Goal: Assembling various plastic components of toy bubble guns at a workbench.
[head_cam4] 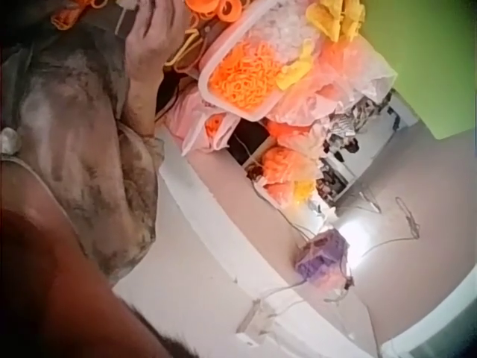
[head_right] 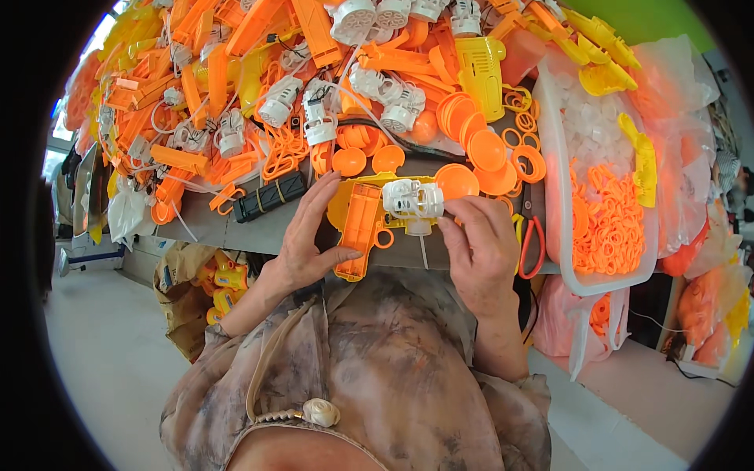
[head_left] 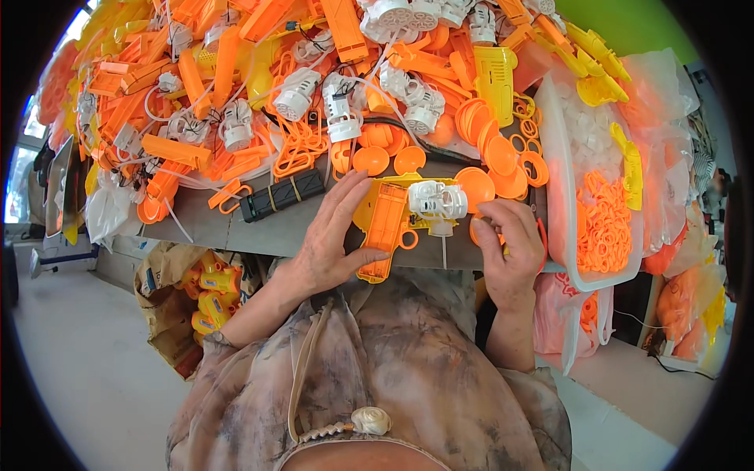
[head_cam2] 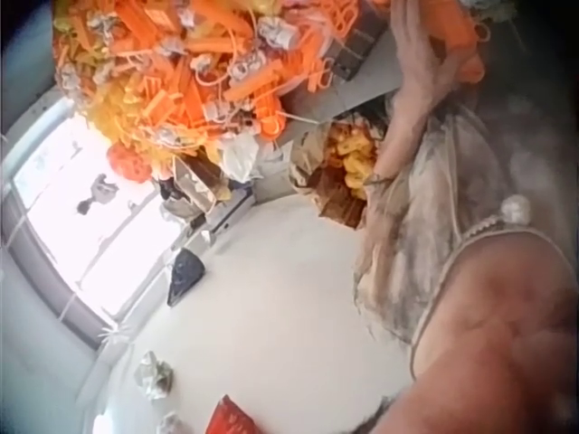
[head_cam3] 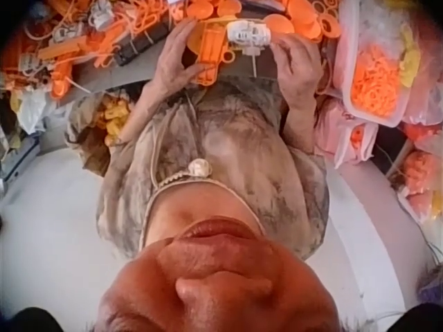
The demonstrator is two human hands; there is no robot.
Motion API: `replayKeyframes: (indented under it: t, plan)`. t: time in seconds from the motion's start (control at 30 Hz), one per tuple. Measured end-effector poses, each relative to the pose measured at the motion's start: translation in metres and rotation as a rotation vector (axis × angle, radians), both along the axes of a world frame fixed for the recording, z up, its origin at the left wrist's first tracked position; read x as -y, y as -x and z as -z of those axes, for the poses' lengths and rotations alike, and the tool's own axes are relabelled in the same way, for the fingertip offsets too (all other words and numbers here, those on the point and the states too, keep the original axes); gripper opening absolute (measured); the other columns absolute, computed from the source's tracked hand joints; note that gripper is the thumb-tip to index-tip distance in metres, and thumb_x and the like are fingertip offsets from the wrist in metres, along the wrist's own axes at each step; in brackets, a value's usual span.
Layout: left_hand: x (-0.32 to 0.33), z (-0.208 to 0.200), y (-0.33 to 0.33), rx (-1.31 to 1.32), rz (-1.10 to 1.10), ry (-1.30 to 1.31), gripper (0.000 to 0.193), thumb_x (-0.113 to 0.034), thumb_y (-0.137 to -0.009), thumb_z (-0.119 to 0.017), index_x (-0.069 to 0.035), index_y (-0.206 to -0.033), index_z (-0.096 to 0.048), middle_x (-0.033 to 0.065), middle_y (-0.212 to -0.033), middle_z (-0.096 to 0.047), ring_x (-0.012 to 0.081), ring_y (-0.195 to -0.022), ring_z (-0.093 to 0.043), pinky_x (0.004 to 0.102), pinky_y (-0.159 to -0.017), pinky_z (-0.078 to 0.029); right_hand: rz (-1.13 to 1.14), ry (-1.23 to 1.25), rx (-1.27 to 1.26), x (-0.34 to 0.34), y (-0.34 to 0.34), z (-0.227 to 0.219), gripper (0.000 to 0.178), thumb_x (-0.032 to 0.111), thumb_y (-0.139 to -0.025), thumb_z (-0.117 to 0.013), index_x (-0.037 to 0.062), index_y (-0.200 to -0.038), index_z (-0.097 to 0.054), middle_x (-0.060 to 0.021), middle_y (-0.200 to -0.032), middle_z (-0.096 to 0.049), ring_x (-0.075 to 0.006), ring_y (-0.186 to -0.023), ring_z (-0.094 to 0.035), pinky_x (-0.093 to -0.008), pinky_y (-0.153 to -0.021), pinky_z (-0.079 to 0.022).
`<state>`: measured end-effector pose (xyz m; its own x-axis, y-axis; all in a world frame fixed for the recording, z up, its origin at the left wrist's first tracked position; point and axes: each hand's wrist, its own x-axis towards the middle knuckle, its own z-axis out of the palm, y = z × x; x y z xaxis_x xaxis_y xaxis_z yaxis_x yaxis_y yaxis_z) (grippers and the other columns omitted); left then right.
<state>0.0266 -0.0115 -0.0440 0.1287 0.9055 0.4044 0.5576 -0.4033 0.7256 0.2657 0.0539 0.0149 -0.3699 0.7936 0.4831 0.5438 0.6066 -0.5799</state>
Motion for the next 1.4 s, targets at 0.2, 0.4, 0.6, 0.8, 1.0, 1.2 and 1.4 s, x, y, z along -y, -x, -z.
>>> replayKeyframes:
  t: [0.2, 0.4, 0.6, 0.8, 1.0, 1.2, 1.4]
  plan:
    - [-0.003, -0.002, -0.004, 0.035, 0.041, 0.006, 0.094, -0.016, -0.061, -0.082, 0.001, -0.138, -0.031, 0.0209, -0.141, -0.033, 0.0350, -0.131, -0.034, 0.0403, -0.105, -0.032, 0.025, 0.038, -0.034, 0.007, -0.010, 0.010, 0.020, -0.006, -0.075, -0.066, -0.0018, -0.093, -0.062, -0.0101, -0.091, -0.060, -0.0181, -0.076, -0.057, -0.0263, -0.062, -0.047]
    - [-0.001, -0.006, -0.005, -0.031, -0.040, 0.100, 0.091, -0.014, -0.062, -0.082, -0.001, -0.137, -0.031, 0.0220, -0.140, -0.033, 0.0365, -0.129, -0.035, 0.0423, -0.104, -0.034, -0.029, -0.014, -0.025, 0.010, -0.005, 0.003, 0.025, -0.004, -0.069, -0.071, 0.0004, -0.092, -0.062, -0.0108, -0.088, -0.059, -0.0252, -0.078, -0.058, -0.0311, -0.066, -0.047]
    - [-0.008, -0.005, -0.007, -0.031, -0.021, 0.098, 0.091, -0.015, -0.064, -0.081, -0.003, -0.138, -0.030, 0.0212, -0.141, -0.032, 0.0357, -0.130, -0.034, 0.0418, -0.104, -0.034, -0.101, -0.021, 0.055, 0.009, -0.023, -0.023, 0.026, -0.002, -0.068, -0.071, 0.0013, -0.092, -0.062, -0.0106, -0.087, -0.060, -0.0259, -0.077, -0.058, -0.0323, -0.065, -0.048]
    - [-0.006, -0.004, -0.007, -0.028, -0.038, 0.109, 0.091, -0.017, -0.064, -0.082, -0.003, -0.138, -0.030, 0.0212, -0.141, -0.031, 0.0356, -0.130, -0.034, 0.0416, -0.105, -0.034, 0.013, 0.015, 0.181, -0.033, -0.066, -0.069, 0.016, 0.001, -0.077, -0.063, -0.0007, -0.093, -0.061, -0.0087, -0.086, -0.058, -0.0189, -0.078, -0.057, -0.0288, -0.069, -0.046]
    - [-0.006, -0.006, -0.007, -0.024, -0.051, 0.085, 0.086, -0.016, -0.066, -0.080, -0.002, -0.136, -0.033, 0.0216, -0.141, -0.032, 0.0356, -0.130, -0.035, 0.0413, -0.104, -0.034, 0.272, 0.189, 0.303, -0.153, -0.127, -0.080, 0.021, 0.015, -0.085, -0.058, -0.0032, -0.094, -0.059, -0.0045, -0.082, -0.057, -0.0130, -0.076, -0.052, -0.0257, -0.071, -0.042]
    - [-0.001, 0.002, -0.005, 0.049, -0.092, 0.011, 0.071, -0.011, -0.070, -0.076, 0.000, -0.131, -0.040, 0.0226, -0.136, -0.037, 0.0348, -0.125, -0.041, 0.0390, -0.101, -0.037, 0.433, 0.080, 0.209, -0.192, -0.131, -0.032, 0.022, 0.018, -0.084, -0.059, -0.0007, -0.096, -0.062, -0.0098, -0.081, -0.062, -0.0178, -0.074, -0.057, -0.0300, -0.069, -0.044]
    - [0.002, 0.007, -0.003, 0.140, -0.160, 0.021, 0.057, -0.009, -0.075, -0.072, 0.002, -0.124, -0.047, 0.0216, -0.130, -0.043, 0.0328, -0.119, -0.047, 0.0378, -0.098, -0.039, 0.425, 0.006, 0.260, -0.193, -0.136, -0.019, 0.022, 0.020, -0.084, -0.058, 0.0005, -0.093, -0.063, -0.0131, -0.082, -0.063, -0.0233, -0.075, -0.059, -0.0327, -0.068, -0.045]
